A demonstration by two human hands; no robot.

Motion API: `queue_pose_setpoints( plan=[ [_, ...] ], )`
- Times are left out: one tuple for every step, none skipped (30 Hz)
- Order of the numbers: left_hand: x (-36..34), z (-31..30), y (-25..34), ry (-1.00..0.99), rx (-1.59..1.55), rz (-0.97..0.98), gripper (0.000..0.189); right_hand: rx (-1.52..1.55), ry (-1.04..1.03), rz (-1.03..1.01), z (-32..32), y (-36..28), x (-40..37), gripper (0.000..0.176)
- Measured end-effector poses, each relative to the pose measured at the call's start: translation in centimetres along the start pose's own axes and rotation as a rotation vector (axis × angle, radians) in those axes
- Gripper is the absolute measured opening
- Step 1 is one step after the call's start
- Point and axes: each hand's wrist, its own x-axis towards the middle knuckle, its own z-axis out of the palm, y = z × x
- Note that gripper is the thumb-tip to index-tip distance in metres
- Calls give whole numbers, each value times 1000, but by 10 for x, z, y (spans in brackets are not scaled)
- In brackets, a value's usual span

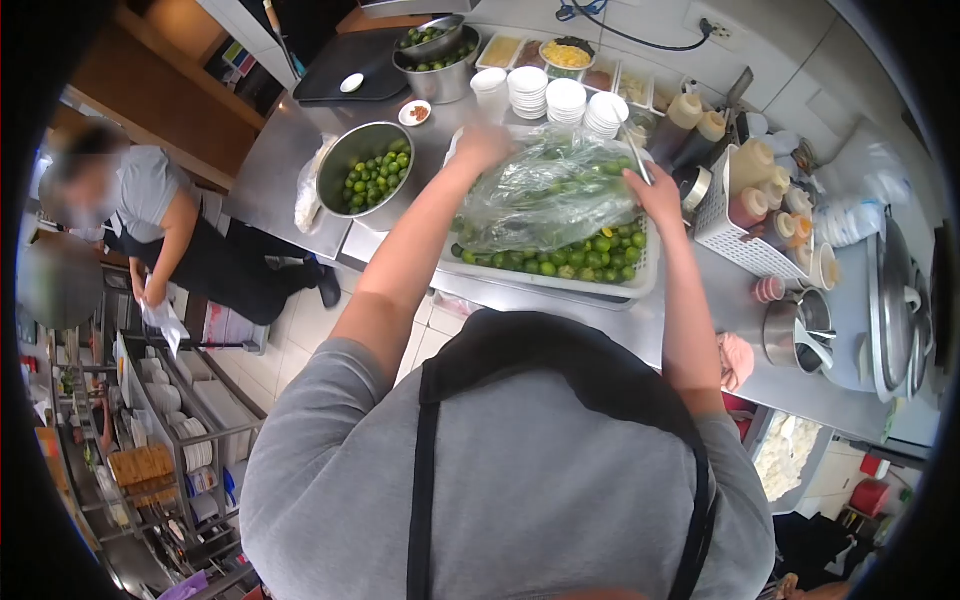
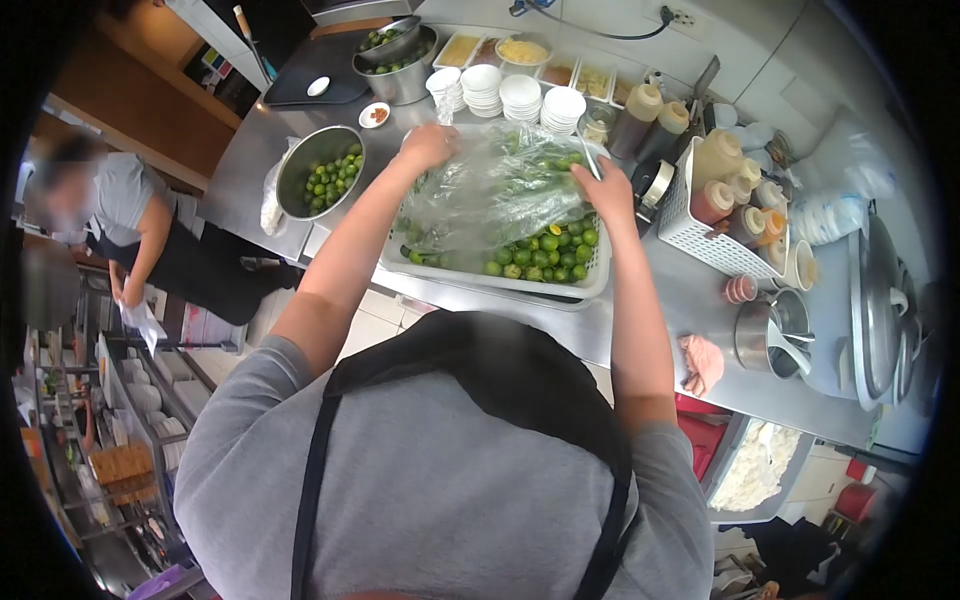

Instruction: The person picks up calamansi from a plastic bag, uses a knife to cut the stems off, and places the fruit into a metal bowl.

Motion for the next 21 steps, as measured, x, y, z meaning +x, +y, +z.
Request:
queue_pose_setpoints(
  plan=[
    [3,3,0,-4,-34,-2,27,2,10,-1,1,-1,12,45],
    [5,5,-1,-9,-68,-5,25,-96,-134,39,1,-3,24,43],
    [7,9,-4,-5,-66,1,25,-195,-281,79,1,-4,27,41],
    [8,12,-9,16,-105,-21,23,-194,-276,79,3,-4,26,41],
    [12,14,-14,38,-145,-41,22,-213,-205,42,6,-5,26,37],
    [9,9,-16,42,-145,-36,22,-232,-136,6,8,-5,26,33],
    [2,3,-20,171,-375,-17,19,-191,-117,-35,8,-4,24,27],
    [-1,-5,-24,303,-604,3,16,-190,-114,-39,7,-4,24,27],
    [9,0,-36,347,-623,29,15,7,-102,-46,3,-9,21,23],
    [8,-8,-39,347,-624,20,15,202,-96,-50,-2,-20,13,19],
    [9,-19,-43,406,-725,65,14,382,-166,-1,-10,-31,8,11],
    [5,-34,-43,465,-826,112,14,388,-161,45,-19,-50,1,9],
    [-6,-55,-37,472,-891,121,15,404,-143,30,-22,-56,-1,10],
    [-14,-77,-30,479,-956,135,16,419,-121,14,-23,-59,-2,11],
    [-16,-89,-31,467,-999,118,16,419,-122,16,-25,-62,-4,11],
    [-17,-102,-31,458,-1050,99,16,428,-93,-33,-26,-64,-6,11],
    [-20,-110,-28,478,-1046,102,16,438,-65,-82,-26,-66,-9,11],
    [-24,-117,-23,498,-1043,103,16,439,-69,-77,-27,-69,-11,11],
    [-25,-118,-21,496,-1042,96,16,449,-25,-97,-28,-72,-14,11],
    [-25,-118,-20,485,-1024,100,16,459,18,-117,-27,-73,-16,11],
    [-26,-119,-19,474,-1008,107,17,503,34,-133,-27,-75,-19,10]
  ],
)
